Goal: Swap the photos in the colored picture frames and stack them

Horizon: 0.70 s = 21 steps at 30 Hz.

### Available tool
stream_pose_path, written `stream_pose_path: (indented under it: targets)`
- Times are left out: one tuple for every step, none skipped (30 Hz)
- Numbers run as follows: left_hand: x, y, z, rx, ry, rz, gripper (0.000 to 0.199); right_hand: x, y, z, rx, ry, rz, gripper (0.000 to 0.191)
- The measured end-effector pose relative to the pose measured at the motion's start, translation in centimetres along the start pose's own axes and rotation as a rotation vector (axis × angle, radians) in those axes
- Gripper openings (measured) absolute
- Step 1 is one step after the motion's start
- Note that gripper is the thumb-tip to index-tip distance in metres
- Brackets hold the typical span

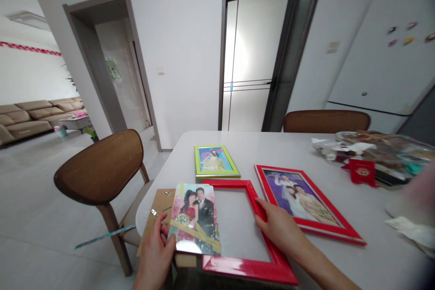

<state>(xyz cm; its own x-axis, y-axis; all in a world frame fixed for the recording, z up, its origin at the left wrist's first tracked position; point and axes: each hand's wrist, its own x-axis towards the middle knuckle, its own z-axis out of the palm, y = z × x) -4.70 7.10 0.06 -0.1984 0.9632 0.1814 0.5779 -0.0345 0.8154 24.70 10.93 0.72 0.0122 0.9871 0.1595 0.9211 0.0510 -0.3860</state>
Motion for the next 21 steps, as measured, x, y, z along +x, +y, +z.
stream_pose_path:
  targets:
    - [0.0, 0.1, -0.1, 0.042, -0.005, 0.013, 0.042, 0.0, -0.1, 0.0, -0.023, -0.006, -0.014, 0.041]
    - [0.0, 0.2, -0.1, 0.081, -0.012, 0.030, 0.040, -0.1, -0.1, 0.1, -0.043, -0.012, -0.025, 0.039]
    - [0.0, 0.3, -0.2, 0.118, -0.020, 0.050, 0.038, -0.1, -0.1, 0.1, -0.059, -0.019, -0.033, 0.038]
    - [0.0, 0.4, -0.3, 0.153, -0.031, 0.072, 0.036, -0.1, -0.2, 0.1, -0.071, -0.025, -0.040, 0.036]
    - [0.0, 0.5, -0.3, 0.186, -0.041, 0.094, 0.034, -0.2, -0.1, 0.1, -0.080, -0.029, -0.046, 0.035]
    - [0.1, 0.4, -0.4, 0.216, -0.050, 0.114, 0.032, -0.2, -0.1, 0.1, -0.084, -0.033, -0.052, 0.034]
    - [0.1, 0.3, -0.4, 0.242, -0.054, 0.134, 0.031, -0.3, -0.1, 0.1, -0.083, -0.032, -0.060, 0.033]
    - [0.1, 0.2, -0.3, 0.265, -0.054, 0.152, 0.031, -0.3, -0.2, 0.0, -0.077, -0.019, -0.068, 0.033]
    - [0.1, 0.0, -0.3, 0.283, -0.051, 0.169, 0.031, -0.4, -0.2, -0.1, -0.065, 0.004, -0.079, 0.034]
    - [0.0, -0.2, -0.2, 0.296, -0.045, 0.188, 0.031, -0.4, -0.4, -0.1, -0.043, 0.037, -0.094, 0.034]
    - [0.0, -0.3, -0.1, 0.305, -0.035, 0.210, 0.031, -0.4, -0.6, -0.2, -0.009, 0.070, -0.111, 0.035]
    - [-0.1, -0.4, 0.1, 0.309, -0.023, 0.235, 0.031, -0.5, -0.9, -0.1, 0.044, 0.093, -0.127, 0.036]
    - [-0.2, -0.4, 0.2, 0.311, -0.013, 0.263, 0.031, -0.5, -1.4, 0.0, 0.117, 0.096, -0.134, 0.036]
    - [-0.3, -0.2, 0.4, 0.311, -0.006, 0.293, 0.031, -0.5, -1.9, 0.2, 0.212, 0.073, -0.129, 0.036]
    - [-0.4, 0.0, 0.6, 0.308, -0.008, 0.326, 0.031, -0.5, -2.6, 0.6, 0.326, 0.026, -0.110, 0.037]
    - [-0.6, 0.3, 0.9, 0.304, -0.021, 0.362, 0.032, -0.4, -3.4, 1.1, 0.451, -0.033, -0.075, 0.038]
    - [-0.8, 0.6, 1.2, 0.300, -0.043, 0.400, 0.034, -0.3, -4.2, 1.7, 0.581, -0.096, -0.028, 0.042]
    - [-1.0, 1.0, 1.5, 0.298, -0.074, 0.441, 0.037, -0.1, -5.1, 2.3, 0.709, -0.151, 0.027, 0.047]
    - [-1.2, 1.4, 1.9, 0.298, -0.110, 0.480, 0.041, 0.2, -6.0, 3.0, 0.829, -0.194, 0.084, 0.053]
    - [-1.4, 1.8, 2.3, 0.302, -0.148, 0.513, 0.047, 0.4, -6.8, 3.6, 0.939, -0.222, 0.137, 0.060]
    - [-1.5, 2.1, 2.7, 0.308, -0.183, 0.536, 0.052, 0.8, -7.6, 4.0, 1.040, -0.247, 0.182, 0.064]
